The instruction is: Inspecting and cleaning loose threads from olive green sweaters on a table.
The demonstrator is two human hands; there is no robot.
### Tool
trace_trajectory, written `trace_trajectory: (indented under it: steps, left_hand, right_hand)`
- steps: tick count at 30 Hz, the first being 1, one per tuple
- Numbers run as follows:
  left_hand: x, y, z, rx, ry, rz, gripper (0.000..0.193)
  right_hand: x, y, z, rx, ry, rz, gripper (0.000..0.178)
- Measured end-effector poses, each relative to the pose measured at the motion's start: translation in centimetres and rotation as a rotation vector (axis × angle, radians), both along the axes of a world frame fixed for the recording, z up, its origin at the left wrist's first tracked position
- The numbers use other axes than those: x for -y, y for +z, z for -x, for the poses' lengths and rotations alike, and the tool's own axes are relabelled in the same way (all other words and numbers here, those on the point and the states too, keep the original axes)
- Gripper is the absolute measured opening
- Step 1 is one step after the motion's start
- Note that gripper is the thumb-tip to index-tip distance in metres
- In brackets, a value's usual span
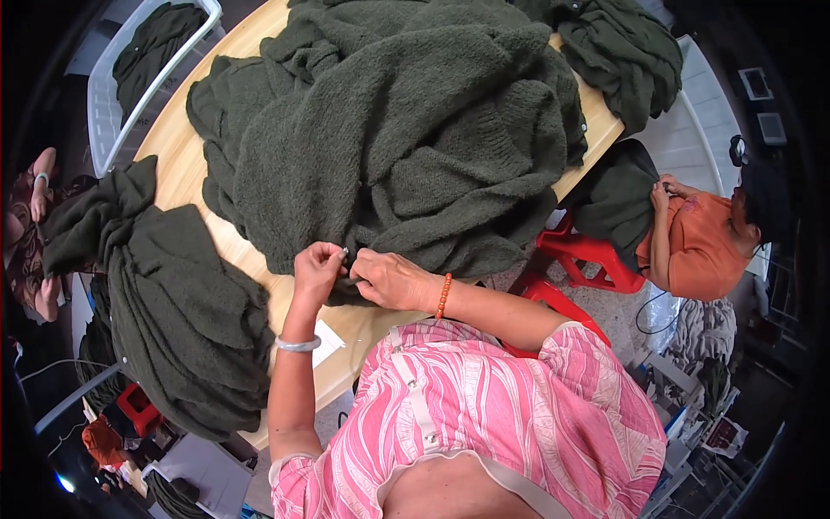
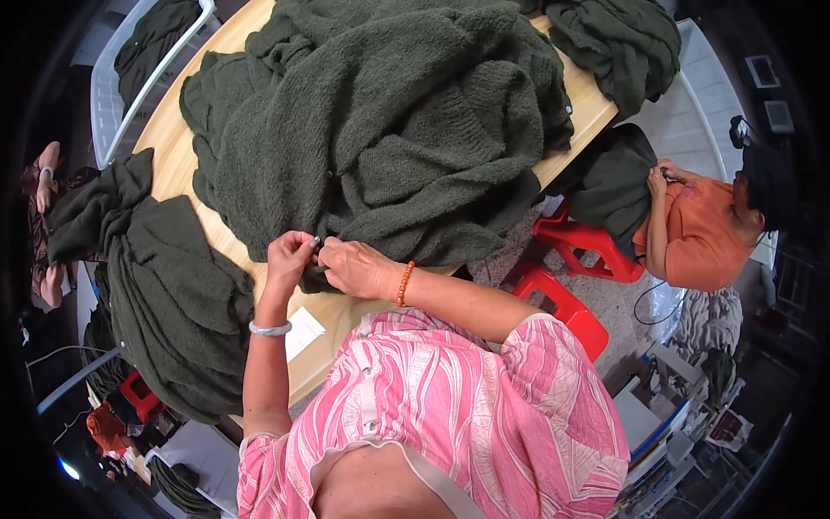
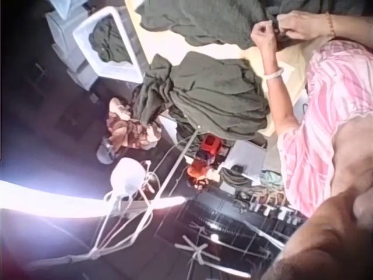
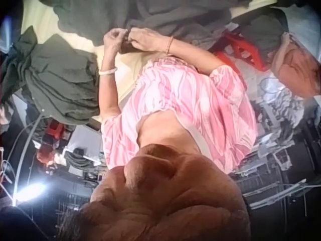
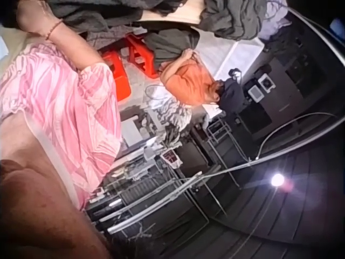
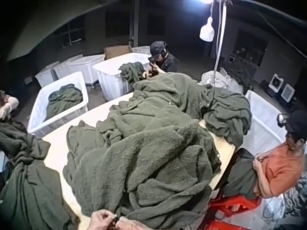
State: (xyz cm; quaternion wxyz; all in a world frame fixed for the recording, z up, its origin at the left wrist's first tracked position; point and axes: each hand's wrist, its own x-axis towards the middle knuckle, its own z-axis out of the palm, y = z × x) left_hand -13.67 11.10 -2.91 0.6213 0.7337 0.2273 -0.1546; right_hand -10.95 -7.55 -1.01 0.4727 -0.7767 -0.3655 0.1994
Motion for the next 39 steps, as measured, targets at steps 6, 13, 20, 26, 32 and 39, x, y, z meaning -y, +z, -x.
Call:
trace_trajectory:
  steps: [6, 13, 20, 26, 32, 39]
  left_hand:
    - [-0.9, 3.8, 0.8, -0.055, -0.008, 0.462, 0.009]
    - [-1.2, 3.7, 1.2, -0.109, 0.087, 0.686, 0.010]
    - [-1.4, 3.1, 0.9, -0.121, 0.098, 0.753, 0.008]
    - [-1.3, 2.3, 0.5, -0.131, 0.041, 0.695, 0.004]
    - [-1.3, 2.3, 0.5, -0.092, -0.017, 0.580, 0.006]
    - [0.7, 3.2, 2.5, 0.315, -0.111, 0.076, 0.022]
  right_hand:
    - [-0.4, 0.8, -0.7, 0.048, -0.100, -0.064, 0.011]
    - [-0.6, 1.0, -0.9, 0.081, -0.194, -0.140, 0.016]
    - [-0.9, 1.1, -1.0, 0.124, -0.162, -0.144, 0.021]
    - [-0.9, 0.7, -1.2, 0.151, -0.124, -0.129, 0.022]
    - [-1.2, -0.8, -1.6, 0.220, -0.096, -0.081, 0.013]
    - [-0.7, 0.8, -3.2, 0.090, -0.015, -0.029, 0.015]
